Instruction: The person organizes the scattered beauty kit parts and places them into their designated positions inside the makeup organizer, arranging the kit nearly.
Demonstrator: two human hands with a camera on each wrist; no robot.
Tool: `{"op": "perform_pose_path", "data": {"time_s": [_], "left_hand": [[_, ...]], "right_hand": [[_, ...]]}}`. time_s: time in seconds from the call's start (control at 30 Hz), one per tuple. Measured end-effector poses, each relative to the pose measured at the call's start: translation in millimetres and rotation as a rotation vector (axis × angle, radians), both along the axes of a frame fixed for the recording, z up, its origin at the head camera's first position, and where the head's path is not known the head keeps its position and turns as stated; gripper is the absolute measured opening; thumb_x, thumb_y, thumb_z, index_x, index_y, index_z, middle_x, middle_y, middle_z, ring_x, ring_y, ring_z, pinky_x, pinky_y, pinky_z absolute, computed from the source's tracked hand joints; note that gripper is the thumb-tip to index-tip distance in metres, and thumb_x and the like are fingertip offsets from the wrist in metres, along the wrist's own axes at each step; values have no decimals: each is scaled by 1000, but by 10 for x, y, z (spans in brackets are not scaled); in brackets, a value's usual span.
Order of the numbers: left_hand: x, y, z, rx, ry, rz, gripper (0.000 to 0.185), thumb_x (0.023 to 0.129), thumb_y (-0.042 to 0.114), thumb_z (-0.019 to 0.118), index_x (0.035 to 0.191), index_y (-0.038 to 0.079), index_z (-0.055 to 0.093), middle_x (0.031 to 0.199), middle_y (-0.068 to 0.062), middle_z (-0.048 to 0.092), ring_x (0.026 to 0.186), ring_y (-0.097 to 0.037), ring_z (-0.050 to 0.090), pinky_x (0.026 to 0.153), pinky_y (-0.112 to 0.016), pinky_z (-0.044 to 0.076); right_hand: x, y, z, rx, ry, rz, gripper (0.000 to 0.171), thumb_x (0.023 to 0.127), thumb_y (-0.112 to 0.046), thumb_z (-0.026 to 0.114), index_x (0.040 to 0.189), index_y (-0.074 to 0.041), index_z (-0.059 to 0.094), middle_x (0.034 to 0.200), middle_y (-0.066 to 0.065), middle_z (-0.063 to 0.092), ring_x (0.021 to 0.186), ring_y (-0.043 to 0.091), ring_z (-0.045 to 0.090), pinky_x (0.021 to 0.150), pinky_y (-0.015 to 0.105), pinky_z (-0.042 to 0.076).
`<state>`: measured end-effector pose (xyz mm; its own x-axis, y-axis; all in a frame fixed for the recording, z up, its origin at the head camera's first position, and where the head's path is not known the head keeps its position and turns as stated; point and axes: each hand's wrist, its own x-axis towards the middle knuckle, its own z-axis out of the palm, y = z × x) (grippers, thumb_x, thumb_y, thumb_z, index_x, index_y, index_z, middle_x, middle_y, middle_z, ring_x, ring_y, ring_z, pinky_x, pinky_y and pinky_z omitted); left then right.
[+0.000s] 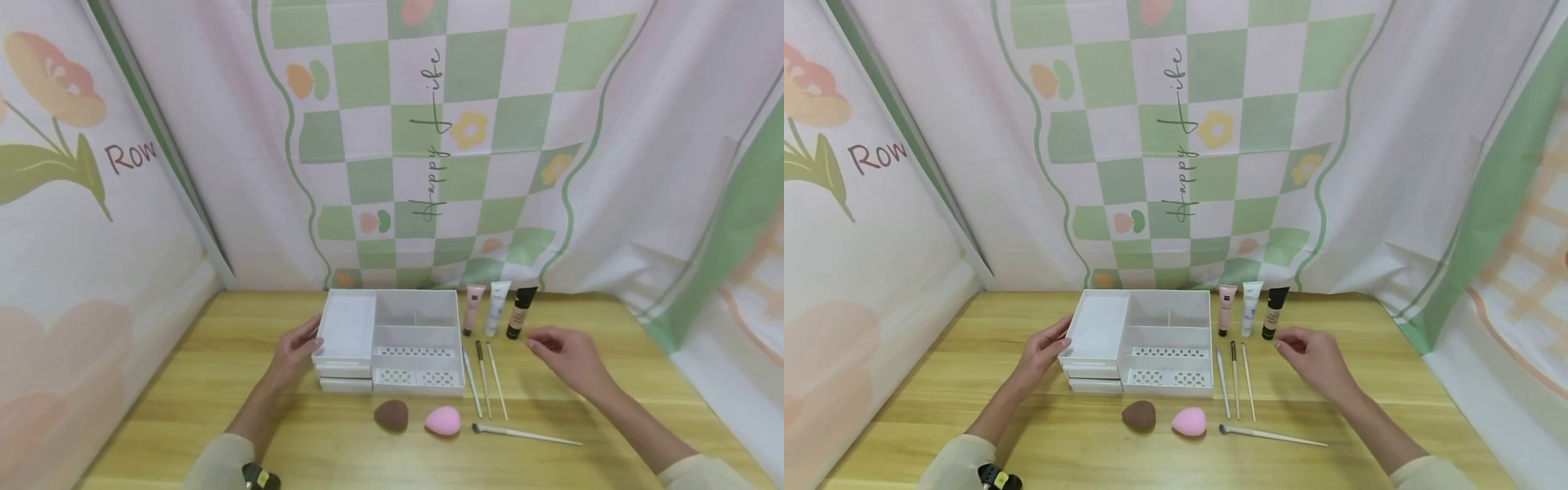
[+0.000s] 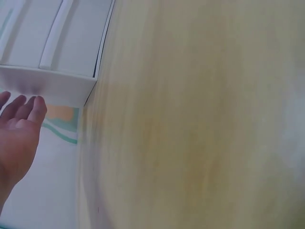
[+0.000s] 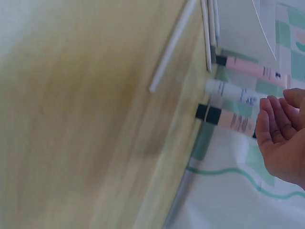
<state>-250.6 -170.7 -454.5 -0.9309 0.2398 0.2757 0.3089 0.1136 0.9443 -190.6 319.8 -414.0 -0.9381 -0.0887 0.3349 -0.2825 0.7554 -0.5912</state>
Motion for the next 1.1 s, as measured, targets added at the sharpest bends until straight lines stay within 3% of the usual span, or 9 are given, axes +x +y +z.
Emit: {"op": "perform_pose_path", "data": {"time_s": [0.13,0.23,0.33,0.47,0.73,0.97,1.1], "left_hand": [[-7,17,-12,2,-24,-5,56,97,3,54,148,-13,37,159,-29,32,145,-50,37,105,-7,43],[-7,19,-16,4,-30,1,56,97,3,54,148,-12,37,158,-28,33,145,-49,36,104,-7,43],[2,18,-10,18,-30,5,56,96,3,54,148,-12,38,158,-28,35,145,-49,37,104,-7,44],[2,19,-20,35,-35,6,56,95,4,54,148,-11,39,157,-27,36,144,-50,37,103,-8,46],[23,10,-48,21,-42,35,57,95,5,56,148,-8,41,156,-26,40,144,-48,40,103,-9,46],[9,32,-45,63,-38,9,58,94,3,57,148,-9,40,157,-26,39,144,-41,41,105,-11,47],[13,33,-34,70,-35,-1,58,95,4,57,149,-9,40,157,-26,39,144,-43,40,105,-10,46]], "right_hand": [[67,-111,-78,-27,-158,21,21,93,-8,67,108,6,72,96,19,78,73,8,69,63,16,59],[108,-181,-128,-29,-228,40,20,92,-7,67,105,6,72,90,16,77,70,9,68,61,17,58],[137,-251,-155,-9,-258,26,18,91,-8,67,102,5,74,87,13,77,70,9,66,62,17,57],[179,-338,-172,10,-305,-55,18,91,-9,67,102,3,74,88,9,77,74,11,66,62,19,56],[241,-483,-250,-36,-357,-131,20,91,-12,66,103,2,74,88,8,76,73,13,65,62,22,57],[274,-578,-303,-38,-398,-211,21,90,-15,68,103,1,74,86,6,76,73,14,64,62,27,54],[279,-628,-349,-40,-415,-237,22,89,-16,70,101,2,73,87,8,76,74,15,65,62,27,54]]}}
